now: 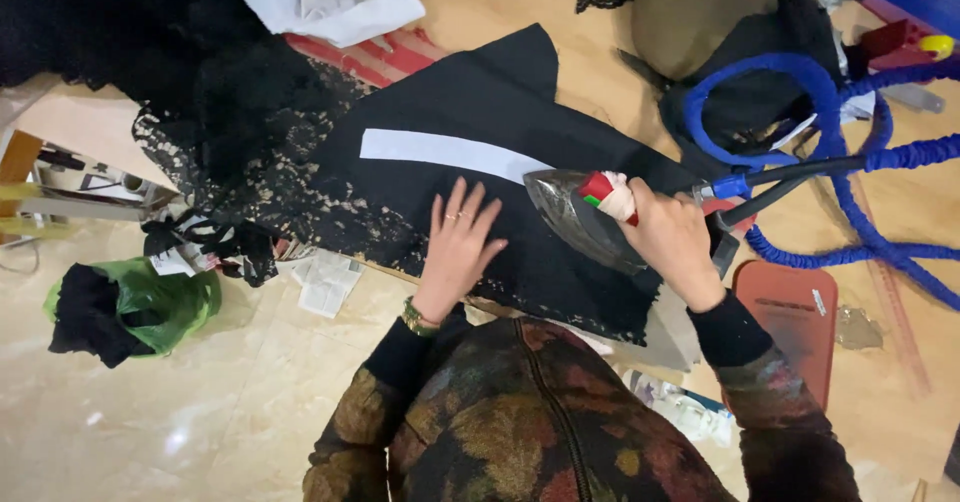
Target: The person irons a piece of black lace fabric with a white paper template on top using a steam iron. They then use scissors to cut the black fabric along the curved edge of the white template.
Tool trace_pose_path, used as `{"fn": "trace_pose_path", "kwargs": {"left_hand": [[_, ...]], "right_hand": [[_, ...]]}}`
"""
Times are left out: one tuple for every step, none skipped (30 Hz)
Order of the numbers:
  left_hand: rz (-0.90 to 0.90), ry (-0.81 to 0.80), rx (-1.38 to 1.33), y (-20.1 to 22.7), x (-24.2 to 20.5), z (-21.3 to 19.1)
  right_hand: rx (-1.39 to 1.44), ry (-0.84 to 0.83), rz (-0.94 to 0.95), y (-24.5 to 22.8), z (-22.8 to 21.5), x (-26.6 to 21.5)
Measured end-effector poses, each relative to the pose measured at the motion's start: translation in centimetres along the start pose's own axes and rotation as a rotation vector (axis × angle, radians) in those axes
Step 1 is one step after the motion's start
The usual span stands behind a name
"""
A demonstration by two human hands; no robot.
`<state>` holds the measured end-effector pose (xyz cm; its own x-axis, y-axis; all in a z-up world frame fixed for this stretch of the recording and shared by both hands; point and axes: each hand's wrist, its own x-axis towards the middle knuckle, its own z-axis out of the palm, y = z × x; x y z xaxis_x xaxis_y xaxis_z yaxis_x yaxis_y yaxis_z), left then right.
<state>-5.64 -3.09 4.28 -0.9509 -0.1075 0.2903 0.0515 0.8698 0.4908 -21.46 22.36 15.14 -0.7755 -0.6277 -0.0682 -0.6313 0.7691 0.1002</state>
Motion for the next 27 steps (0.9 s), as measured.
{"fn": "trace_pose_path", "kwargs": {"left_hand": [[0.003, -0.004, -0.002, 0.0, 0.6, -0.1], [-0.018, 0.022, 0.034, 0.0, 1.2, -0.2], [-0.039, 0.05, 0.071, 0.0, 1.8, -0.3], [-0.036, 0.047, 0.071, -0.3, 2.1, 0.1], [-0.058, 0.039, 0.08, -0.5, 2.5, 0.5], [-0.081, 0.031, 0.09, -0.7, 2.8, 0.9], [-0.079, 0.03, 0.089, -0.9, 2.8, 1.2], [-0.083, 0.036, 0.11, -1.1, 2.7, 1.5], [-0.087, 0.044, 0.131, -1.3, 2.7, 1.7], [-0.086, 0.043, 0.13, -1.5, 2.7, 1.8], [-0.087, 0.049, 0.149, -1.7, 2.6, 1.8], [-0.088, 0.055, 0.168, -1.9, 2.5, 1.9], [-0.088, 0.055, 0.168, -2.0, 2.4, 1.9], [-0.087, 0.065, 0.172, -2.1, 2.4, 1.9], [-0.086, 0.074, 0.175, -2.3, 2.3, 1.9], [-0.086, 0.073, 0.175, -2.4, 2.2, 2.0], [-0.093, 0.058, 0.168, -2.5, 2.2, 2.0], [-0.1, 0.043, 0.161, -2.6, 2.2, 2.1], [-0.098, 0.043, 0.162, -2.6, 2.3, 2.1], [-0.104, 0.037, 0.165, -2.5, 2.3, 2.1], [-0.109, 0.032, 0.169, -2.5, 2.3, 2.0], [-0.107, 0.031, 0.169, -2.5, 2.3, 1.9], [-0.112, 0.024, 0.175, -2.6, 2.3, 1.8], [-0.118, 0.017, 0.181, -2.6, 2.3, 1.7], [-0.116, 0.017, 0.18, -2.7, 2.2, 1.5], [-0.129, 0.008, 0.189, -2.8, 2.2, 1.3], [-0.141, -0.002, 0.198, -2.9, 2.1, 1.1]], "right_hand": [[0.001, -0.002, 0.005, 0.0, 0.1, -0.1], [-0.005, 0.013, 0.0, 0.0, 0.2, -0.2], [-0.01, 0.03, -0.006, 0.0, 0.3, -0.2], [-0.009, 0.03, -0.002, -0.1, 0.2, -0.2], [-0.007, 0.038, -0.006, -0.2, 0.1, -0.2], [-0.006, 0.046, -0.01, -0.3, 0.0, -0.1], [-0.005, 0.045, -0.007, -0.3, 0.0, -0.2], [-0.031, 0.065, -0.01, -0.3, 0.1, -0.2], [-0.056, 0.084, -0.013, -0.3, 0.1, -0.2], [-0.057, 0.084, -0.011, -0.4, -0.1, -0.1], [-0.056, 0.079, -0.013, -0.5, -0.3, 0.0], [-0.056, 0.073, -0.014, -0.6, -0.4, 0.0], [-0.055, 0.073, -0.015, -0.7, -0.4, 0.1], [-0.076, 0.094, -0.017, -0.9, -0.4, 0.1], [-0.097, 0.113, -0.019, -1.0, -0.4, 0.1], [-0.097, 0.112, -0.019, -1.1, -0.2, 0.3], [-0.097, 0.12, -0.019, -1.1, 0.0, 0.4], [-0.097, 0.128, -0.02, -1.2, 0.2, 0.6], [-0.096, 0.129, -0.018, -1.5, 0.1, 1.0], [-0.088, 0.127, -0.024, -1.8, 0.0, 1.4], [-0.079, 0.125, -0.03, -2.2, -0.2, 1.8], [-0.079, 0.125, -0.029, -2.6, -0.3, 2.3], [-0.075, 0.134, -0.04, -2.9, -0.4, 2.8], [-0.072, 0.143, -0.051, -3.3, -0.6, 3.4], [-0.072, 0.143, -0.049, -3.6, -0.3, 4.0], [-0.06, 0.153, -0.057, -4.0, -0.1, 4.6], [-0.048, 0.164, -0.065, -4.3, 0.1, 5.2]]}}
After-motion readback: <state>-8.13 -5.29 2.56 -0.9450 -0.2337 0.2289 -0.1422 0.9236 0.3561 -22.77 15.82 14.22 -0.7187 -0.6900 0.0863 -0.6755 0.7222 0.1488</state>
